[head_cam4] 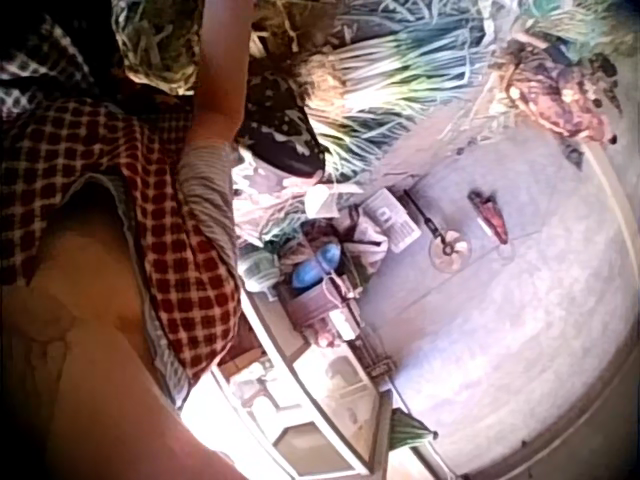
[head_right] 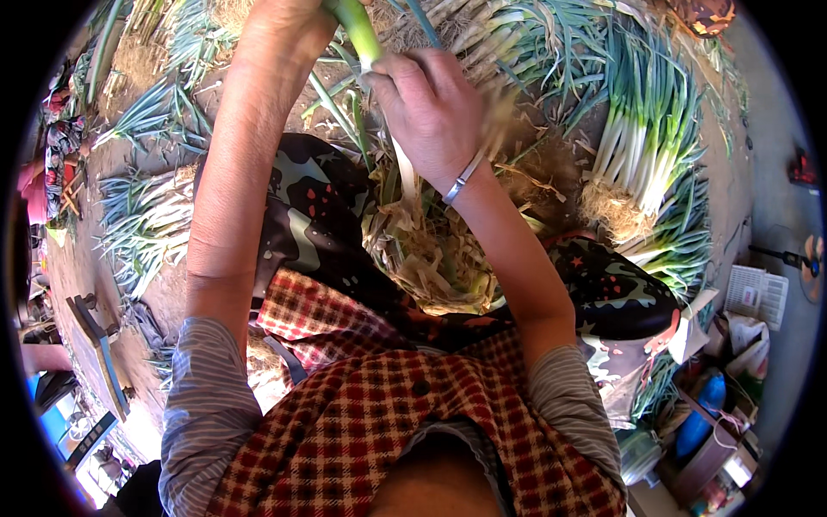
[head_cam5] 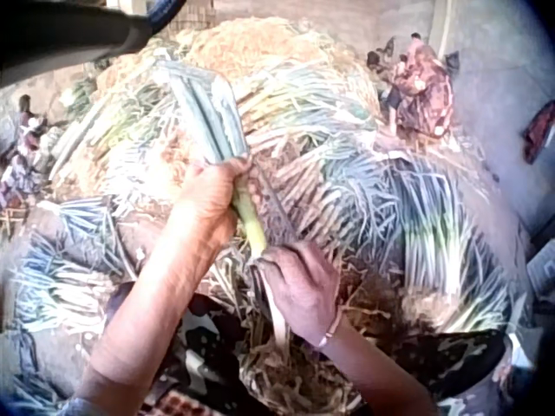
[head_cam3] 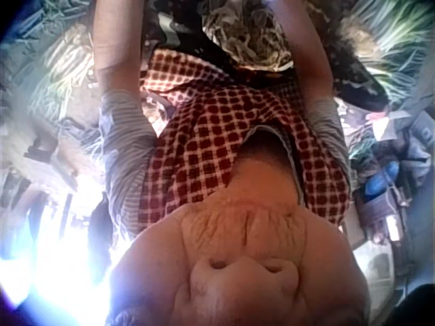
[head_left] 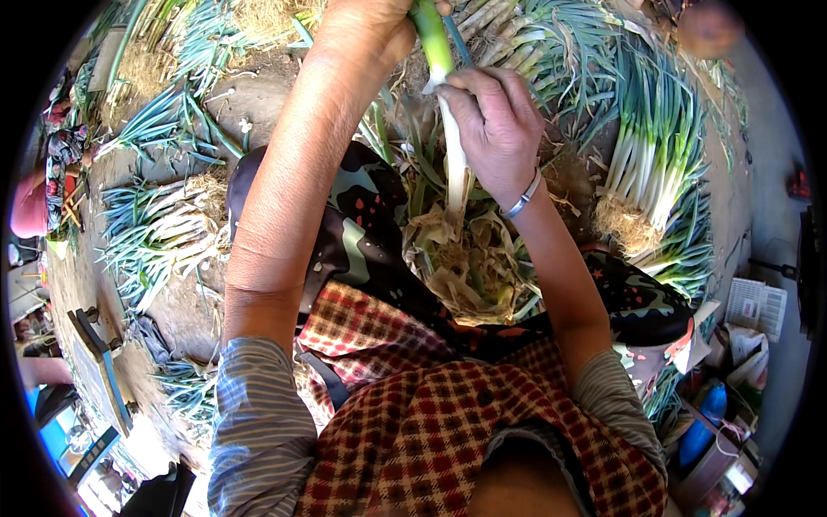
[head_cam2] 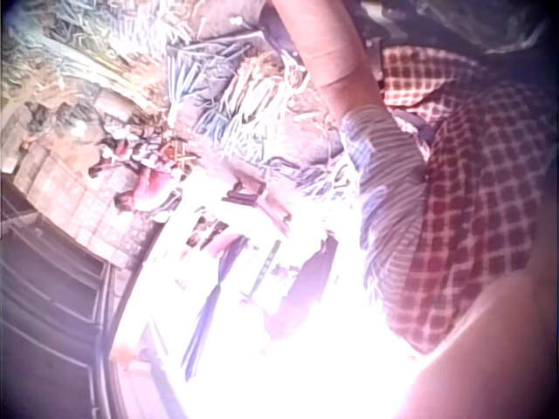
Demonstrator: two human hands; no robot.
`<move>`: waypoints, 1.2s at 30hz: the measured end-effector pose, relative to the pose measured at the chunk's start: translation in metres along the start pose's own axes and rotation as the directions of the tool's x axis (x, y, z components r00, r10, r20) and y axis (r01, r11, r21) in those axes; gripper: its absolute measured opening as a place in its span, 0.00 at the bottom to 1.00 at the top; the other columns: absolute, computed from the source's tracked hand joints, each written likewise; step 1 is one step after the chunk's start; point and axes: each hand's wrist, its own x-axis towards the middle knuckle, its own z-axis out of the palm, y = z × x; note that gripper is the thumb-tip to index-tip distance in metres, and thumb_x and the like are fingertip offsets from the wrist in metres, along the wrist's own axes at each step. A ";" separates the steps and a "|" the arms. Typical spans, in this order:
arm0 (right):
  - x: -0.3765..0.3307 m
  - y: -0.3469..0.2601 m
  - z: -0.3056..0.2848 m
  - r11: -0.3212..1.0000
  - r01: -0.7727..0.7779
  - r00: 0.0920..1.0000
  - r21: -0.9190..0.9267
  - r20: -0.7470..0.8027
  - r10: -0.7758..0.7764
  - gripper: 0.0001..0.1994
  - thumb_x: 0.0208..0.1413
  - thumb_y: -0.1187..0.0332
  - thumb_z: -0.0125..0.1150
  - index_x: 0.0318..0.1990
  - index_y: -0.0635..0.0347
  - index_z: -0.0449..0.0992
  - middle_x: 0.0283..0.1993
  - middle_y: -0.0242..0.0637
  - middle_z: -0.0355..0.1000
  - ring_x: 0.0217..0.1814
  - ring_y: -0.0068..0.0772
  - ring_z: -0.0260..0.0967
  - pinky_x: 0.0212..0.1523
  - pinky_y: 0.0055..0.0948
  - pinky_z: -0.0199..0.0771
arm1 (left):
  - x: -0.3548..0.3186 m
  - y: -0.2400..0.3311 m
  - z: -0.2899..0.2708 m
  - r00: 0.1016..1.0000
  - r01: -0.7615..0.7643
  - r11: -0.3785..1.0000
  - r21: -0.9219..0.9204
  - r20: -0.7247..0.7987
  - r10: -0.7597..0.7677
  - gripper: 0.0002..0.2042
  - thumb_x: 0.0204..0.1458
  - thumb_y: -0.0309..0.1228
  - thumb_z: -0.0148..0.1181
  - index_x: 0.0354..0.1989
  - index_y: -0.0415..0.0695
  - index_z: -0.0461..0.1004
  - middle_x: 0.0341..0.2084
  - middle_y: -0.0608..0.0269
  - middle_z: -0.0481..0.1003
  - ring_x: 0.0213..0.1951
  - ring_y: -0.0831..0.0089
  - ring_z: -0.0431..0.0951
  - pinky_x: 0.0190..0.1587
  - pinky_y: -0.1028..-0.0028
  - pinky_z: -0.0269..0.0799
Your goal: The person cleans green onions by hand, peeling away the dry outer layers and removing dirt. They handle the stalks individually while sitting on the ground in a workspace with many bunches.
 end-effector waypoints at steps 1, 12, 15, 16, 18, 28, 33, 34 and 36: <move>0.003 0.000 0.002 0.998 0.059 0.998 -0.029 -0.020 -0.059 0.13 0.42 0.76 0.67 0.38 0.59 0.74 0.32 0.32 0.73 0.29 0.27 0.70 0.28 0.25 0.72 | 0.001 0.000 0.000 1.000 0.001 1.000 -0.002 0.007 -0.001 0.03 0.49 0.20 0.49 0.32 0.40 0.66 0.18 0.61 0.68 0.18 0.72 0.67 0.20 0.75 0.65; -0.041 -0.059 -0.035 0.828 -0.446 0.851 0.341 0.448 0.274 0.13 0.50 0.61 0.64 0.24 0.59 0.71 0.15 0.32 0.65 0.13 0.23 0.62 0.15 0.22 0.62 | 0.008 0.007 -0.012 0.997 -0.064 0.997 0.051 -0.045 0.066 0.03 0.49 0.21 0.51 0.33 0.37 0.67 0.19 0.60 0.69 0.19 0.71 0.69 0.19 0.73 0.67; -0.011 -0.021 -0.015 0.901 -0.412 0.907 0.134 0.153 0.392 0.07 0.51 0.72 0.61 0.36 0.67 0.76 0.27 0.40 0.74 0.25 0.23 0.70 0.25 0.22 0.69 | -0.001 0.008 -0.003 0.997 -0.033 0.999 0.043 -0.073 0.036 0.04 0.49 0.21 0.51 0.33 0.37 0.67 0.19 0.60 0.69 0.19 0.71 0.69 0.20 0.74 0.67; -0.006 -0.013 -0.011 0.917 -0.380 0.918 0.120 0.168 0.359 0.06 0.51 0.73 0.60 0.35 0.66 0.76 0.27 0.40 0.73 0.25 0.25 0.70 0.25 0.23 0.69 | 0.000 0.007 -0.002 0.998 -0.030 0.999 0.019 -0.061 0.031 0.03 0.49 0.22 0.50 0.33 0.37 0.67 0.19 0.60 0.69 0.19 0.71 0.69 0.20 0.75 0.67; -0.002 -0.010 -0.009 0.942 -0.327 0.934 0.073 0.176 0.311 0.05 0.49 0.75 0.59 0.34 0.66 0.77 0.27 0.40 0.73 0.24 0.27 0.70 0.26 0.24 0.69 | 0.000 0.004 -0.003 0.999 -0.021 0.999 -0.030 -0.044 0.019 0.03 0.50 0.22 0.50 0.32 0.37 0.67 0.19 0.61 0.69 0.19 0.71 0.69 0.20 0.75 0.66; -0.017 -0.005 0.002 0.619 -0.717 0.688 0.321 0.185 0.701 0.09 0.48 0.72 0.57 0.22 0.70 0.72 0.17 0.25 0.65 0.19 0.14 0.55 0.19 0.20 0.56 | -0.009 0.024 0.004 0.996 -0.085 0.995 -0.051 0.018 0.086 0.12 0.58 0.41 0.48 0.32 0.44 0.64 0.14 0.59 0.65 0.11 0.72 0.62 0.13 0.75 0.60; -0.098 0.037 -0.001 0.692 -0.706 0.639 -0.151 0.285 0.714 0.20 0.47 0.62 0.58 0.14 0.71 0.64 0.12 0.42 0.57 0.16 0.22 0.56 0.18 0.27 0.55 | 0.000 0.046 -0.023 0.969 -0.049 0.989 -0.139 0.235 0.081 0.16 0.58 0.47 0.47 0.32 0.45 0.62 0.14 0.61 0.64 0.11 0.76 0.58 0.12 0.77 0.56; -0.124 0.045 -0.002 0.712 -0.647 0.647 -0.272 0.297 0.702 0.20 0.47 0.62 0.58 0.14 0.70 0.65 0.12 0.43 0.58 0.17 0.22 0.57 0.18 0.27 0.55 | 0.002 0.048 -0.027 0.959 -0.026 0.986 -0.167 0.273 0.072 0.17 0.57 0.48 0.47 0.32 0.46 0.62 0.14 0.62 0.64 0.11 0.76 0.58 0.13 0.77 0.56; -0.178 0.064 -0.018 0.734 -0.464 0.643 -0.496 0.381 0.664 0.18 0.47 0.62 0.58 0.16 0.69 0.68 0.13 0.42 0.61 0.19 0.21 0.60 0.19 0.27 0.57 | 0.013 0.040 -0.033 0.942 -0.007 0.981 -0.196 0.327 0.072 0.18 0.55 0.51 0.49 0.33 0.47 0.62 0.15 0.65 0.63 0.11 0.78 0.57 0.13 0.78 0.55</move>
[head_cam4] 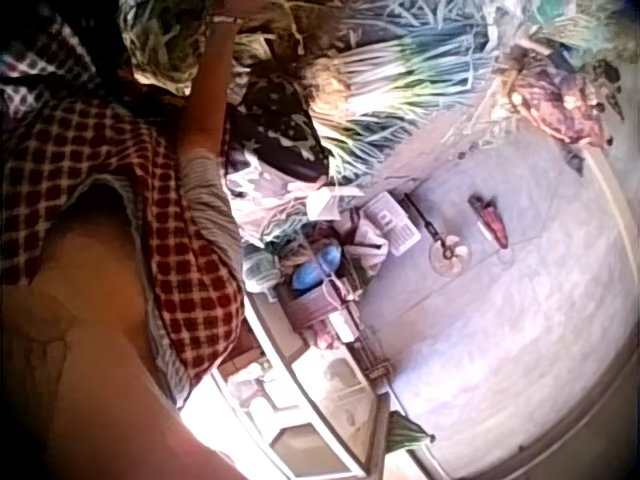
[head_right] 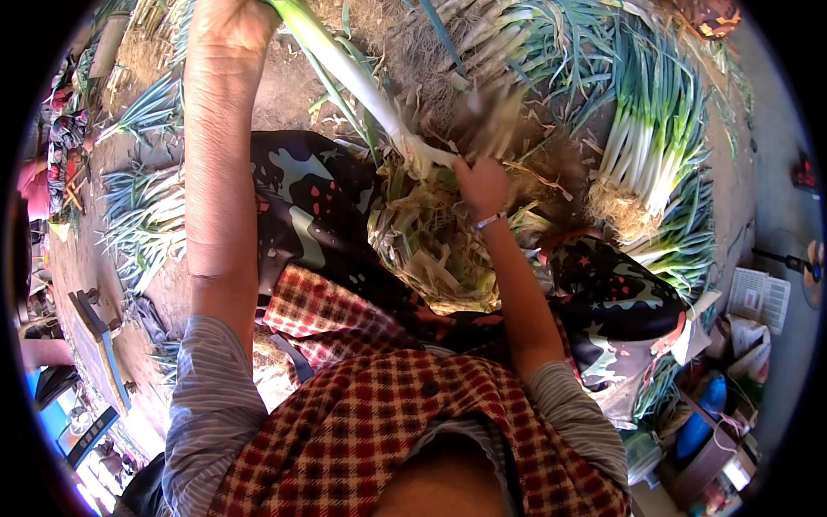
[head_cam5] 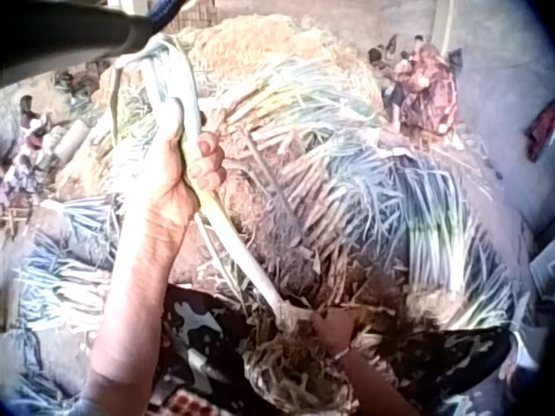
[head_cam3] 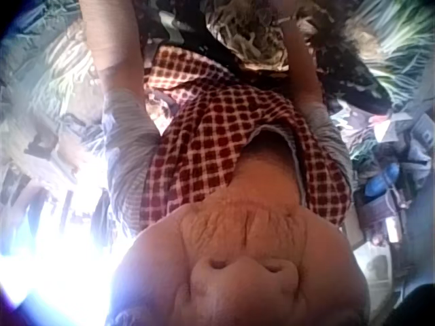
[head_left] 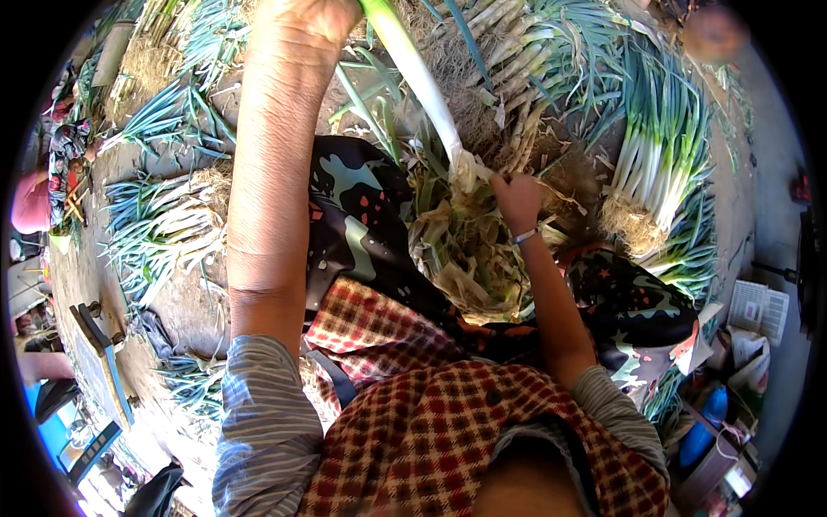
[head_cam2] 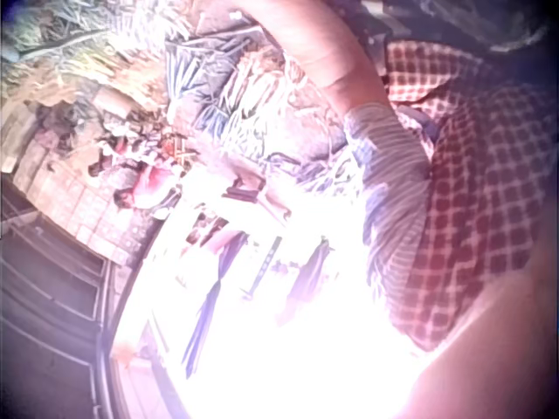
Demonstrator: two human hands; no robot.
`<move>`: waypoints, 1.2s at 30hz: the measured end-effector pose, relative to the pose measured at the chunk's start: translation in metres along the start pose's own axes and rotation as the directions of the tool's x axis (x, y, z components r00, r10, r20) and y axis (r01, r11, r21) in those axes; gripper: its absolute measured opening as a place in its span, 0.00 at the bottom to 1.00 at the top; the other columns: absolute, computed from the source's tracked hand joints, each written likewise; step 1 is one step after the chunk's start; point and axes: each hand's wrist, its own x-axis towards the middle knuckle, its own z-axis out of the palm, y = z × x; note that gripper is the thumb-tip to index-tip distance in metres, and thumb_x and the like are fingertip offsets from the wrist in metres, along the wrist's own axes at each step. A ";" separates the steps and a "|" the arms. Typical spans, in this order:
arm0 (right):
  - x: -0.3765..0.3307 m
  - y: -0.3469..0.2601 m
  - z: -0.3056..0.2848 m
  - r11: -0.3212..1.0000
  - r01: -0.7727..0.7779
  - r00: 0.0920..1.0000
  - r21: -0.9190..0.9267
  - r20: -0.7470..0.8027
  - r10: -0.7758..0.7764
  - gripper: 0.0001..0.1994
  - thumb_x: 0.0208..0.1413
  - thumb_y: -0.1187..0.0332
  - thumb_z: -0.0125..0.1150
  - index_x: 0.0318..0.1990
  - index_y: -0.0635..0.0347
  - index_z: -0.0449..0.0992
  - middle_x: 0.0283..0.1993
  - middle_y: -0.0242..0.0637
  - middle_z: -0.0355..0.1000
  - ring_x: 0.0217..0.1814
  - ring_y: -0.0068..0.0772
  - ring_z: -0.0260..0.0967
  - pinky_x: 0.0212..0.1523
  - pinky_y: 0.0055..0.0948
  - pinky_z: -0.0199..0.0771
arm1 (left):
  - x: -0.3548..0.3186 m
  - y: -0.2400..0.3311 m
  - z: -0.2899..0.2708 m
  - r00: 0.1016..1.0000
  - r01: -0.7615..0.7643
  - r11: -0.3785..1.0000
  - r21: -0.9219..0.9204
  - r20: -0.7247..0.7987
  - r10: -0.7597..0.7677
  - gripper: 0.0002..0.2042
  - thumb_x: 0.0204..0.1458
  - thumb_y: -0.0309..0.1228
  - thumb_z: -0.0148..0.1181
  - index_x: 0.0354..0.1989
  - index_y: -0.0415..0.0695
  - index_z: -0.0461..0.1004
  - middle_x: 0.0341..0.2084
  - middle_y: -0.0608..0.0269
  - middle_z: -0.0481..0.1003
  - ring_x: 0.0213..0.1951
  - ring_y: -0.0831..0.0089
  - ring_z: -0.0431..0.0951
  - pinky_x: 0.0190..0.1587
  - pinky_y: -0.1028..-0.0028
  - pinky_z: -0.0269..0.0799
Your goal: The person cleans green onions by hand, peeling away the dry outer layers and removing dirt. They handle the stalks individually while sitting on the ground in a workspace with many bunches.
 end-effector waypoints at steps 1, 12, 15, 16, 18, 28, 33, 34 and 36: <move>-0.010 0.020 0.011 0.989 0.083 0.994 -0.121 0.081 -0.073 0.16 0.47 0.63 0.59 0.17 0.69 0.70 0.15 0.41 0.64 0.21 0.21 0.62 0.20 0.26 0.58 | 0.004 0.004 -0.007 1.000 -0.013 1.000 -0.007 -0.029 0.013 0.18 0.55 0.51 0.50 0.33 0.47 0.62 0.15 0.65 0.63 0.12 0.78 0.57 0.13 0.78 0.55; 0.031 -0.133 -0.088 0.475 0.328 0.941 0.816 -0.237 -0.241 0.13 0.52 0.73 0.61 0.45 0.70 0.71 0.32 0.40 0.75 0.29 0.22 0.72 0.29 0.18 0.75 | 0.024 0.011 -0.037 0.913 -0.092 0.992 0.089 -0.391 0.119 0.13 0.58 0.42 0.48 0.36 0.45 0.62 0.19 0.59 0.66 0.17 0.71 0.65 0.18 0.74 0.65; 0.032 -0.138 -0.088 0.491 0.310 0.950 0.814 -0.291 -0.117 0.09 0.52 0.75 0.60 0.40 0.71 0.75 0.31 0.37 0.75 0.30 0.21 0.71 0.32 0.18 0.72 | 0.022 0.003 -0.023 0.910 -0.080 0.994 0.069 -0.402 0.101 0.12 0.58 0.40 0.47 0.35 0.44 0.63 0.20 0.57 0.67 0.19 0.68 0.67 0.20 0.70 0.68; 0.034 -0.142 -0.092 0.479 0.254 0.964 0.840 -0.263 -0.049 0.08 0.51 0.76 0.60 0.38 0.72 0.76 0.31 0.36 0.75 0.31 0.21 0.70 0.34 0.18 0.72 | 0.015 0.000 -0.013 0.913 -0.048 0.995 0.089 -0.400 0.080 0.12 0.59 0.40 0.46 0.34 0.43 0.63 0.20 0.57 0.68 0.19 0.67 0.68 0.21 0.69 0.69; 0.044 -0.157 -0.102 0.522 0.260 0.957 0.813 -0.290 -0.025 0.07 0.52 0.75 0.60 0.37 0.70 0.77 0.30 0.35 0.75 0.30 0.20 0.69 0.32 0.18 0.70 | 0.001 -0.006 0.004 0.896 0.017 0.984 0.179 -0.439 0.064 0.13 0.59 0.41 0.45 0.34 0.43 0.63 0.19 0.57 0.68 0.19 0.66 0.68 0.22 0.65 0.70; 0.031 -0.177 -0.149 -0.158 0.139 0.989 0.978 -0.131 0.063 0.11 0.61 0.64 0.48 0.34 0.63 0.69 0.27 0.31 0.66 0.29 0.26 0.60 0.48 0.42 0.67 | 0.023 -0.019 -0.018 0.919 0.063 0.998 0.000 -0.391 -0.058 0.16 0.61 0.47 0.38 0.25 0.53 0.58 0.09 0.74 0.53 0.11 0.80 0.54 0.14 0.78 0.54; 0.042 -0.162 -0.152 -0.434 -0.087 0.967 0.897 -0.028 -0.252 0.17 0.63 0.59 0.40 0.22 0.54 0.60 0.15 0.27 0.51 0.16 0.22 0.51 0.21 0.27 0.59 | 0.037 -0.035 -0.033 0.921 0.156 0.977 -0.143 -0.336 -0.196 0.17 0.61 0.47 0.37 0.23 0.52 0.57 0.08 0.74 0.51 0.09 0.79 0.53 0.11 0.79 0.52; 0.043 -0.153 -0.153 -0.556 -0.190 0.958 0.809 0.030 -0.284 0.17 0.63 0.60 0.39 0.22 0.54 0.61 0.14 0.27 0.52 0.15 0.22 0.51 0.16 0.24 0.57 | 0.048 -0.039 -0.044 0.923 0.164 0.973 -0.163 -0.322 -0.209 0.17 0.61 0.47 0.38 0.22 0.52 0.56 0.08 0.74 0.51 0.09 0.79 0.53 0.11 0.79 0.52; 0.023 -0.145 -0.163 -0.575 -0.322 0.945 0.752 0.217 -0.245 0.18 0.62 0.58 0.37 0.19 0.51 0.55 0.13 0.25 0.48 0.13 0.21 0.47 0.14 0.24 0.51 | 0.063 -0.036 -0.061 0.913 0.144 0.979 -0.145 -0.362 -0.188 0.17 0.61 0.47 0.38 0.22 0.52 0.56 0.08 0.74 0.51 0.09 0.79 0.53 0.11 0.79 0.52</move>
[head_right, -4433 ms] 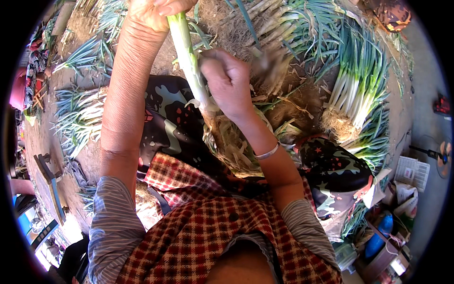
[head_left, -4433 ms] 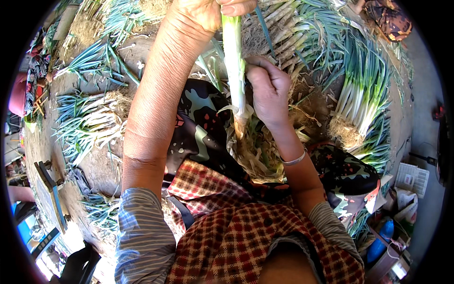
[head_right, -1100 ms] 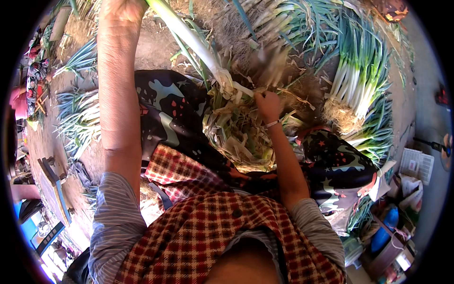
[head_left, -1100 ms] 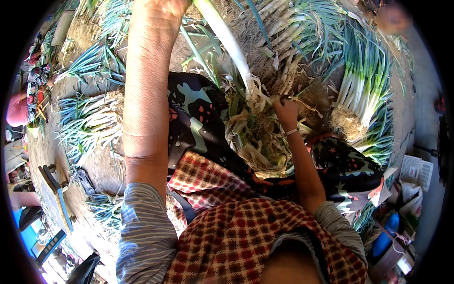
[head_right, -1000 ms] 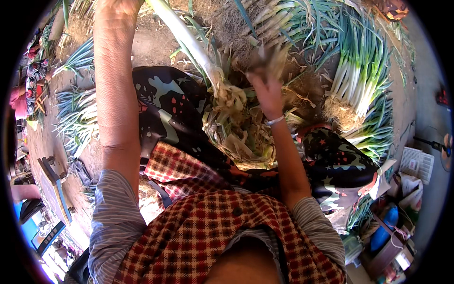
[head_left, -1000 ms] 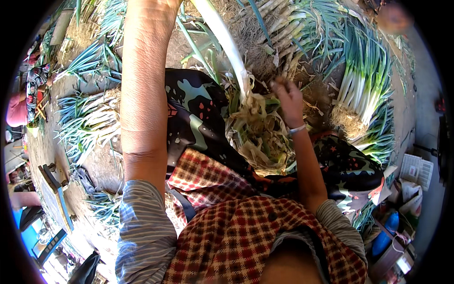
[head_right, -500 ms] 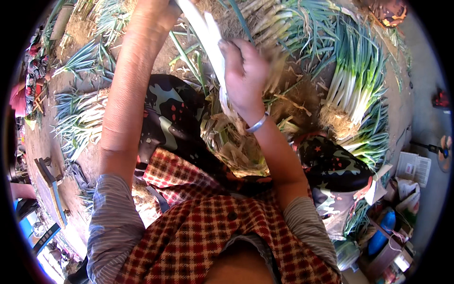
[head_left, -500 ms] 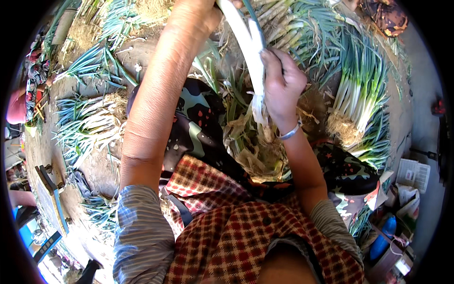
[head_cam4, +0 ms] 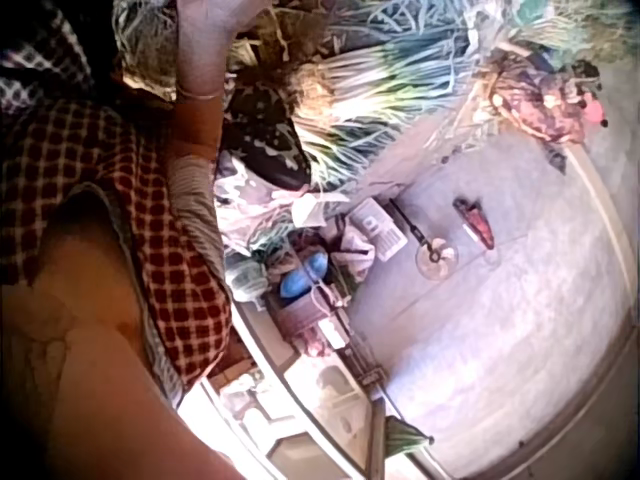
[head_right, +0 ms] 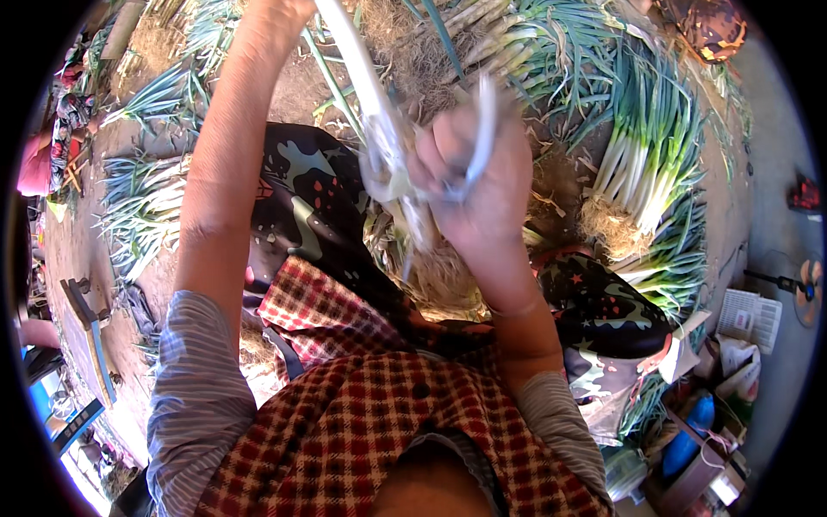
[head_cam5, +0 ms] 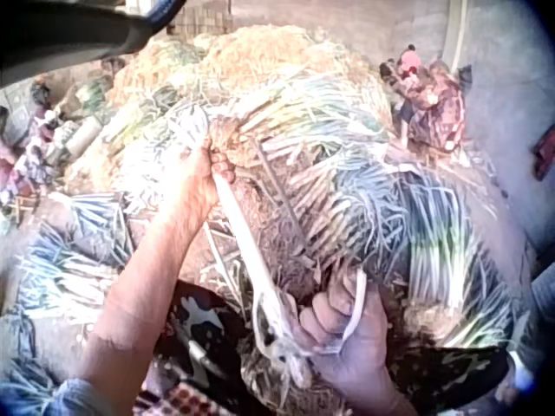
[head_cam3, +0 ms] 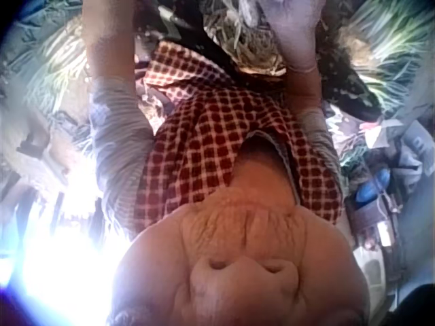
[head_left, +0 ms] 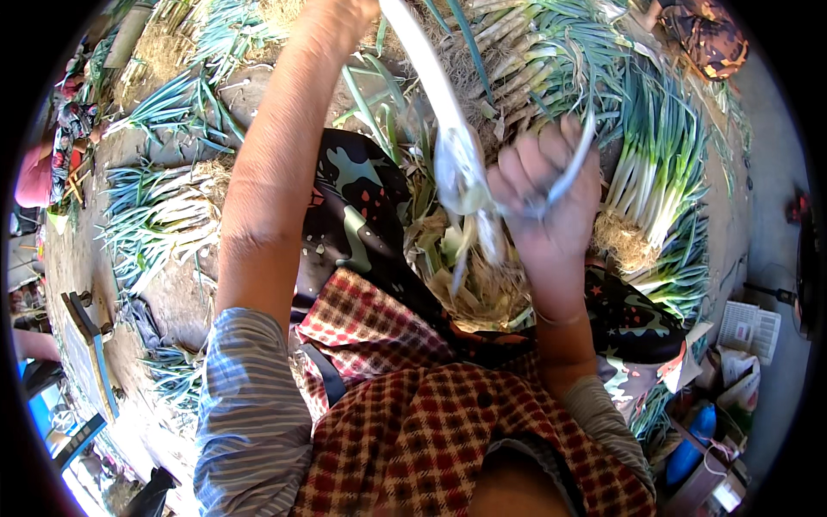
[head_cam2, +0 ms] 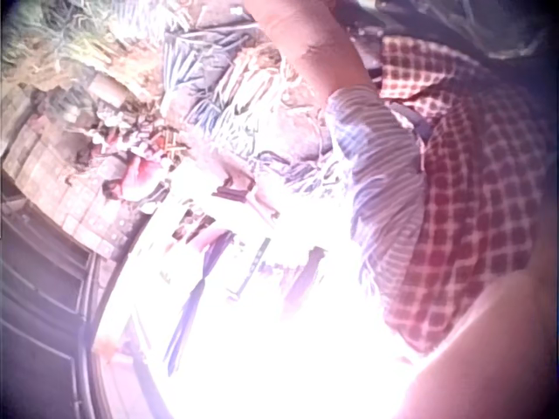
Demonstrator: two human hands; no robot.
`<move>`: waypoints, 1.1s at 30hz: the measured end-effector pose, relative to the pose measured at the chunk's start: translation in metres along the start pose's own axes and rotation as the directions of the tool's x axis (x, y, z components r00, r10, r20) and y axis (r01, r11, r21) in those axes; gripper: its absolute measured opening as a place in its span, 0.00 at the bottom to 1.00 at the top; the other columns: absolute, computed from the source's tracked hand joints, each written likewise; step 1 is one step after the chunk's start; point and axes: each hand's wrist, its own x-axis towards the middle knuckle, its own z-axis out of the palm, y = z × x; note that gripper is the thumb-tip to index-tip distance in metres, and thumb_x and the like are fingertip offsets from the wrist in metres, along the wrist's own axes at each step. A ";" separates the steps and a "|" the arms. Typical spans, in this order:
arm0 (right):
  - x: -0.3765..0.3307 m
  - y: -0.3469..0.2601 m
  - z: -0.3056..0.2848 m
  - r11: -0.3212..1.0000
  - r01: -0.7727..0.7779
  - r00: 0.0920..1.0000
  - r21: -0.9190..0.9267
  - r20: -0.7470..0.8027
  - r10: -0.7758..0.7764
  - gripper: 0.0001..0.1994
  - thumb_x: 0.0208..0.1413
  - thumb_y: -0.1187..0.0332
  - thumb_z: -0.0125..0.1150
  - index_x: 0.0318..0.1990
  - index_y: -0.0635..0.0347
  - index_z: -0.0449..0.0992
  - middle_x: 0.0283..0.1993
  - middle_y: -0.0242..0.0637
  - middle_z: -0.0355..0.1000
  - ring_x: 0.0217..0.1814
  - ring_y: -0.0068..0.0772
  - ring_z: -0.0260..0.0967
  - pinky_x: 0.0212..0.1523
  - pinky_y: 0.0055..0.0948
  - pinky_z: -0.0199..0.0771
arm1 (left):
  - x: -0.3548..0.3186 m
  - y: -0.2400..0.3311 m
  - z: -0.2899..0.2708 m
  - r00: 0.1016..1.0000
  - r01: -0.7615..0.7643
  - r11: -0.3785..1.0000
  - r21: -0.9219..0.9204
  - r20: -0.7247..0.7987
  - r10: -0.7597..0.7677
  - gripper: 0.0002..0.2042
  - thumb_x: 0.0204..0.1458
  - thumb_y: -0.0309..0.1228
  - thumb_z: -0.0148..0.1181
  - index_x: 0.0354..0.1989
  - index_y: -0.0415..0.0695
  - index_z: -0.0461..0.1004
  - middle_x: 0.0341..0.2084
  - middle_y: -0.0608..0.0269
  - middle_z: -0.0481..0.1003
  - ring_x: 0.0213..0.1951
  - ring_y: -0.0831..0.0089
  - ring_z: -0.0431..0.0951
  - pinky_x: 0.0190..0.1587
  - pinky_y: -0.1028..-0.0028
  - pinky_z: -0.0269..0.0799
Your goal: The person cleans green onions by hand, peeling away the dry outer layers and removing dirt. They handle the stalks individually while sitting on the ground in a workspace with many bunches.
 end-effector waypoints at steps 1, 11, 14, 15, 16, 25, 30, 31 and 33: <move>-0.014 -0.001 0.007 0.997 -0.075 0.996 0.036 -0.050 0.076 0.19 0.62 0.58 0.36 0.18 0.49 0.52 0.12 0.24 0.47 0.13 0.21 0.45 0.13 0.23 0.48 | 0.000 0.011 -0.004 0.999 -0.031 1.000 0.007 -0.018 0.031 0.17 0.61 0.47 0.38 0.22 0.52 0.56 0.08 0.74 0.51 0.09 0.79 0.53 0.11 0.79 0.52; -0.117 -0.028 0.001 0.954 -0.262 0.916 0.145 -0.272 0.293 0.19 0.62 0.55 0.36 0.20 0.50 0.57 0.13 0.24 0.47 0.13 0.20 0.43 0.12 0.23 0.45 | 0.016 0.027 -0.013 0.992 -0.105 0.994 0.017 -0.062 0.106 0.17 0.61 0.46 0.38 0.22 0.52 0.56 0.08 0.74 0.52 0.09 0.79 0.53 0.11 0.79 0.53; -0.105 -0.044 -0.012 0.995 -0.083 0.959 0.064 -0.268 0.097 0.17 0.62 0.55 0.38 0.24 0.53 0.61 0.15 0.25 0.49 0.13 0.19 0.43 0.11 0.21 0.46 | 0.020 0.027 -0.015 0.992 -0.106 0.994 0.008 -0.070 0.106 0.17 0.61 0.45 0.39 0.22 0.52 0.56 0.08 0.74 0.52 0.09 0.79 0.53 0.11 0.79 0.53; -0.091 -0.046 -0.016 0.988 -0.088 0.970 0.125 -0.216 0.114 0.17 0.62 0.55 0.40 0.25 0.54 0.62 0.15 0.26 0.48 0.13 0.19 0.43 0.10 0.20 0.46 | 0.020 0.030 -0.016 0.991 -0.114 0.993 0.015 -0.070 0.115 0.16 0.61 0.45 0.39 0.22 0.52 0.56 0.08 0.74 0.52 0.09 0.79 0.53 0.11 0.79 0.53; -0.075 -0.043 -0.022 0.998 -0.040 0.973 0.043 -0.228 0.049 0.14 0.61 0.59 0.43 0.28 0.58 0.65 0.16 0.27 0.52 0.13 0.18 0.46 0.09 0.19 0.46 | 0.022 0.029 -0.017 0.990 -0.118 0.993 0.017 -0.074 0.119 0.16 0.61 0.45 0.39 0.22 0.52 0.56 0.08 0.74 0.52 0.09 0.79 0.53 0.11 0.79 0.53; 0.058 0.013 -0.022 0.718 -0.038 0.999 -0.695 -0.014 0.039 0.23 0.62 0.53 0.42 0.46 0.68 0.71 0.28 0.39 0.72 0.18 0.21 0.67 0.13 0.17 0.66 | 0.027 0.033 -0.021 0.985 -0.136 0.990 0.046 -0.097 0.140 0.16 0.61 0.44 0.39 0.22 0.52 0.56 0.08 0.73 0.52 0.09 0.79 0.53 0.10 0.79 0.53; 0.009 0.023 -0.009 0.617 0.091 0.984 -0.782 0.167 0.068 0.21 0.55 0.56 0.56 0.43 0.70 0.70 0.25 0.37 0.71 0.24 0.25 0.70 0.32 0.24 0.74 | 0.025 0.037 -0.020 0.983 -0.149 0.987 0.056 -0.100 0.154 0.16 0.61 0.44 0.39 0.22 0.51 0.56 0.08 0.73 0.52 0.09 0.79 0.53 0.10 0.78 0.54; -0.013 0.020 -0.001 0.549 0.015 0.995 -0.836 0.068 0.076 0.19 0.54 0.59 0.58 0.42 0.70 0.71 0.24 0.36 0.71 0.24 0.23 0.69 0.32 0.22 0.72 | 0.025 0.036 -0.020 0.983 -0.148 0.987 0.057 -0.102 0.153 0.16 0.61 0.44 0.39 0.22 0.51 0.56 0.08 0.73 0.52 0.09 0.79 0.53 0.10 0.78 0.54; -0.053 0.008 0.001 0.386 -0.242 0.964 -0.890 -0.177 0.197 0.15 0.52 0.66 0.60 0.41 0.70 0.73 0.22 0.32 0.70 0.26 0.19 0.68 0.31 0.19 0.69 | 0.027 0.036 -0.018 0.983 -0.149 0.987 0.058 -0.097 0.154 0.16 0.61 0.44 0.40 0.22 0.51 0.56 0.08 0.73 0.52 0.09 0.79 0.53 0.10 0.78 0.54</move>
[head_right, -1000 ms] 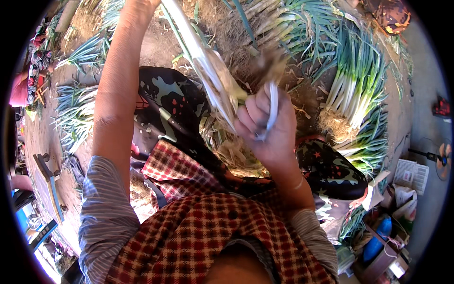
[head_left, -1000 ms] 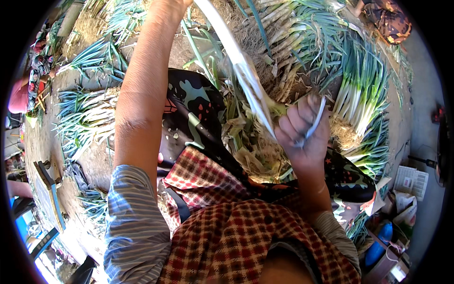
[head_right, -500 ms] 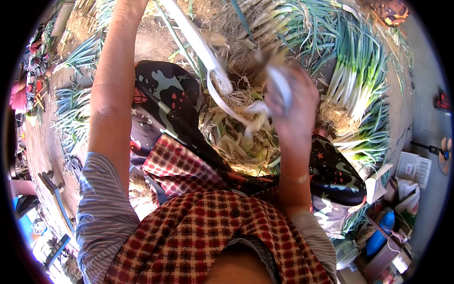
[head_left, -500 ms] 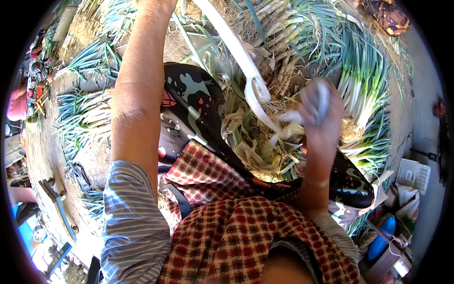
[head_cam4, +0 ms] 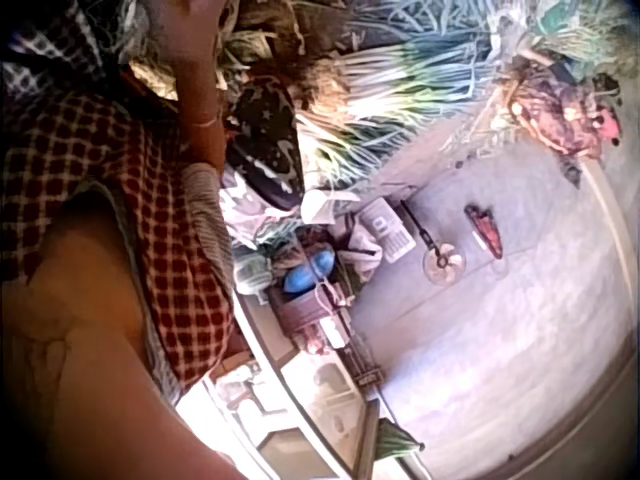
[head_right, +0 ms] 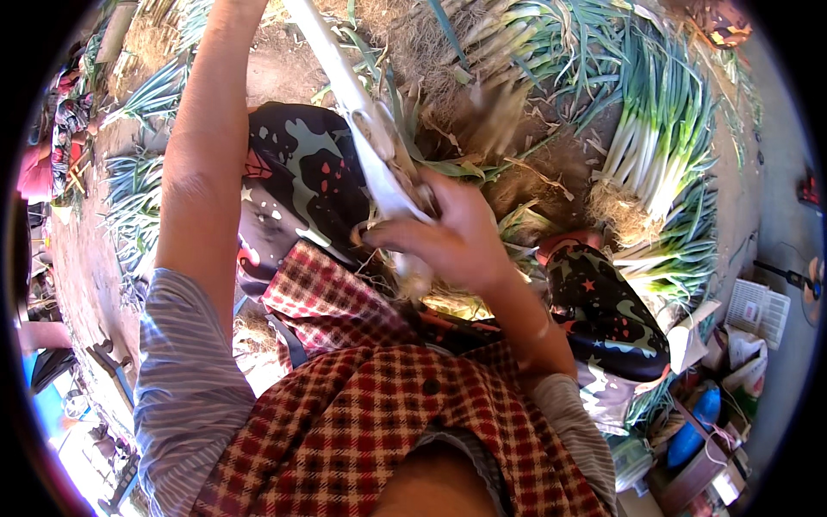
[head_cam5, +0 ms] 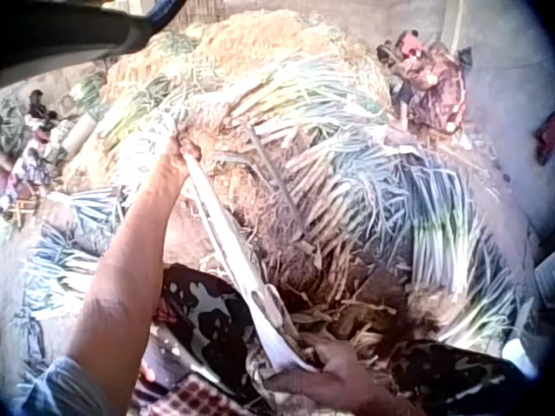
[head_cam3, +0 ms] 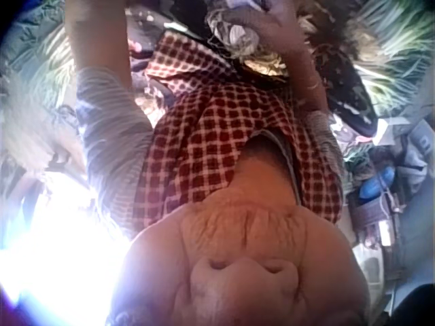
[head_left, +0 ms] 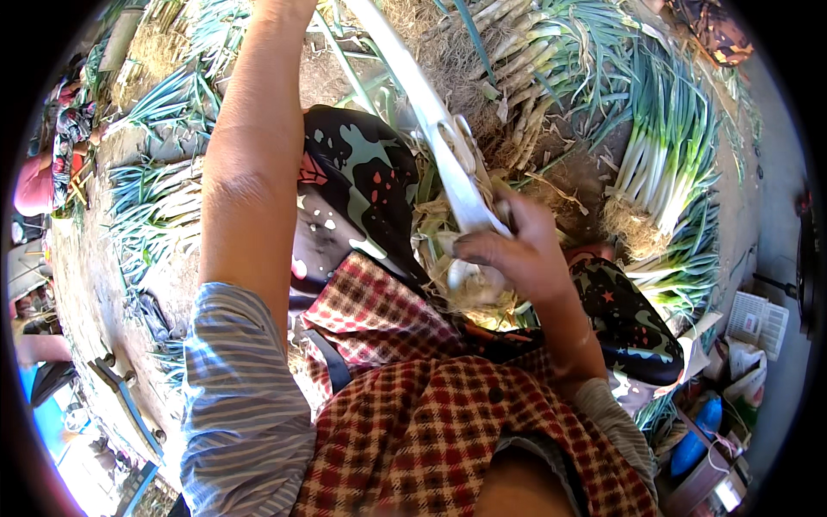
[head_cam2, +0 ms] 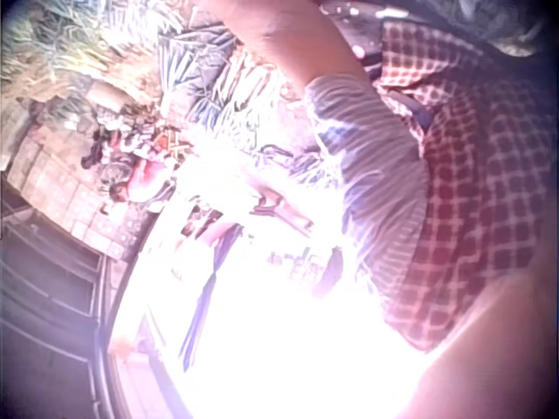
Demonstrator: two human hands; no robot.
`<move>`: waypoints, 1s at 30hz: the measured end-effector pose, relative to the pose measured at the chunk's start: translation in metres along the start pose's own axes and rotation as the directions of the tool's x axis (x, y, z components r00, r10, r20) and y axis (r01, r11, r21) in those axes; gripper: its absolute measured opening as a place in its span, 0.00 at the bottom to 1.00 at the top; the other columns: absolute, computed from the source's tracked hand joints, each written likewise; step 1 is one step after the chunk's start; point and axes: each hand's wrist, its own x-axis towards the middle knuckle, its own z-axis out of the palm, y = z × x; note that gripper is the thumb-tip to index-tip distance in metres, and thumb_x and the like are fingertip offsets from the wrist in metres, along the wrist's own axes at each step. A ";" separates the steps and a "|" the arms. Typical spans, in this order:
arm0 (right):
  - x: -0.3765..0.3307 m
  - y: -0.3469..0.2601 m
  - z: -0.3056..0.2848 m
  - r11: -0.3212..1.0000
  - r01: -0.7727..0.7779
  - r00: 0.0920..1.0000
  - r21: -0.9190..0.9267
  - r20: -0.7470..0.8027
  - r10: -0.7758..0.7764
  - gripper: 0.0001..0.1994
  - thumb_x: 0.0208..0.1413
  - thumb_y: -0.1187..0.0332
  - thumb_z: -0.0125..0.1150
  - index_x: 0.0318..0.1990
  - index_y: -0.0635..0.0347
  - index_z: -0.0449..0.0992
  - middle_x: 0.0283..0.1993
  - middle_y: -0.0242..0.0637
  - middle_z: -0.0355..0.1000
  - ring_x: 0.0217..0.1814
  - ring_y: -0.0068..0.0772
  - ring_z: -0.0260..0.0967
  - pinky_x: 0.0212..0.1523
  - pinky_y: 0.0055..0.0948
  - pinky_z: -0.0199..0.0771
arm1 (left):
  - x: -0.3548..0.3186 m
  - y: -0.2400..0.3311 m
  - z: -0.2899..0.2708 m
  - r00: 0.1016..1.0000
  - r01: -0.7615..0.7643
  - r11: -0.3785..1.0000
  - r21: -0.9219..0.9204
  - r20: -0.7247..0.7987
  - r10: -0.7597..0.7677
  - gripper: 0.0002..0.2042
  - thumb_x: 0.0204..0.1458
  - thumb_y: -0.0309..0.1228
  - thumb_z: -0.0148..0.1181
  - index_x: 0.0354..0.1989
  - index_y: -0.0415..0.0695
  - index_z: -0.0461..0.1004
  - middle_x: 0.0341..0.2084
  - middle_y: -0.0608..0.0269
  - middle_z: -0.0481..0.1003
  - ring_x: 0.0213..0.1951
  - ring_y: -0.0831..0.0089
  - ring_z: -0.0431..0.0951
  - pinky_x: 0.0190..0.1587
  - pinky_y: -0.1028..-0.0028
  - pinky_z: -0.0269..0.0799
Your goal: The person cleans green onions by hand, peeling away the dry outer layers and removing dirt. They handle the stalks individually while sitting on the ground in a workspace with many bunches.
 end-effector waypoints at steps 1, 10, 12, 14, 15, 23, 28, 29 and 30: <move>-0.012 0.005 -0.002 0.995 -0.071 0.995 0.068 -0.059 0.075 0.14 0.52 0.67 0.60 0.41 0.70 0.73 0.22 0.31 0.70 0.25 0.18 0.67 0.29 0.18 0.68 | 0.001 -0.002 0.000 1.000 0.002 1.000 0.001 0.000 -0.002 0.16 0.61 0.44 0.40 0.22 0.51 0.56 0.08 0.73 0.52 0.09 0.79 0.53 0.10 0.78 0.54; -0.095 0.002 -0.012 0.990 -0.106 0.961 0.092 -0.246 0.125 0.08 0.55 0.72 0.54 0.38 0.69 0.74 0.21 0.26 0.67 0.20 0.13 0.58 0.20 0.17 0.57 | 0.008 -0.002 -0.003 1.000 -0.009 1.000 0.018 -0.030 0.010 0.16 0.61 0.43 0.40 0.22 0.51 0.55 0.08 0.72 0.52 0.09 0.79 0.53 0.10 0.78 0.54; -0.108 0.006 -0.014 0.993 -0.111 0.946 -0.041 -0.311 0.092 0.09 0.54 0.71 0.55 0.36 0.69 0.74 0.20 0.27 0.67 0.20 0.13 0.60 0.20 0.18 0.58 | 0.012 -0.007 -0.003 0.999 0.002 1.000 0.021 -0.035 -0.001 0.15 0.61 0.43 0.40 0.22 0.51 0.55 0.08 0.72 0.52 0.09 0.78 0.53 0.10 0.78 0.54; -0.126 0.010 -0.019 0.972 -0.071 0.952 -0.224 -0.306 -0.001 0.10 0.53 0.70 0.56 0.36 0.70 0.75 0.20 0.26 0.67 0.21 0.12 0.60 0.20 0.18 0.59 | 0.015 -0.004 -0.008 0.999 -0.006 0.999 0.035 -0.049 0.008 0.15 0.61 0.42 0.40 0.22 0.51 0.55 0.08 0.72 0.52 0.09 0.78 0.53 0.10 0.78 0.54; -0.143 0.013 -0.022 0.953 -0.058 0.955 -0.296 -0.296 -0.034 0.10 0.53 0.70 0.54 0.37 0.70 0.74 0.20 0.26 0.67 0.20 0.13 0.59 0.20 0.18 0.58 | 0.016 -0.004 -0.013 0.998 -0.008 1.000 0.030 -0.059 0.010 0.15 0.61 0.42 0.40 0.22 0.51 0.55 0.08 0.72 0.52 0.09 0.78 0.53 0.10 0.78 0.54; -0.108 0.061 -0.036 0.871 -0.324 0.946 -0.369 -0.134 0.296 0.15 0.53 0.63 0.55 0.42 0.67 0.71 0.26 0.35 0.69 0.23 0.25 0.66 0.23 0.23 0.66 | 0.027 0.000 -0.021 0.998 -0.012 0.999 0.046 -0.068 0.015 0.15 0.61 0.42 0.41 0.22 0.51 0.55 0.08 0.72 0.53 0.08 0.78 0.53 0.10 0.78 0.55; -0.059 0.054 -0.026 0.582 0.069 0.918 -0.810 -0.177 -0.355 0.20 0.47 0.57 0.64 0.44 0.60 0.71 0.40 0.39 0.68 0.35 0.34 0.69 0.31 0.31 0.69 | 0.016 -0.004 -0.010 0.998 -0.040 0.996 0.078 -0.053 0.045 0.14 0.61 0.40 0.41 0.24 0.50 0.56 0.09 0.71 0.53 0.09 0.78 0.54 0.10 0.77 0.55; -0.045 0.037 -0.023 0.661 0.077 0.876 -0.747 -0.266 -0.403 0.22 0.45 0.56 0.66 0.45 0.58 0.71 0.42 0.38 0.68 0.39 0.37 0.69 0.33 0.34 0.69 | 0.014 -0.002 -0.009 0.998 -0.043 0.996 0.076 -0.052 0.047 0.14 0.61 0.40 0.41 0.24 0.50 0.56 0.09 0.71 0.53 0.09 0.78 0.54 0.10 0.77 0.55; -0.029 0.024 -0.018 0.658 0.131 0.850 -0.741 -0.258 -0.460 0.21 0.44 0.58 0.67 0.45 0.56 0.72 0.38 0.37 0.67 0.37 0.36 0.68 0.32 0.35 0.68 | 0.012 0.000 -0.009 0.997 -0.046 0.996 0.075 -0.052 0.050 0.14 0.61 0.40 0.41 0.24 0.50 0.56 0.09 0.71 0.53 0.09 0.78 0.54 0.10 0.77 0.55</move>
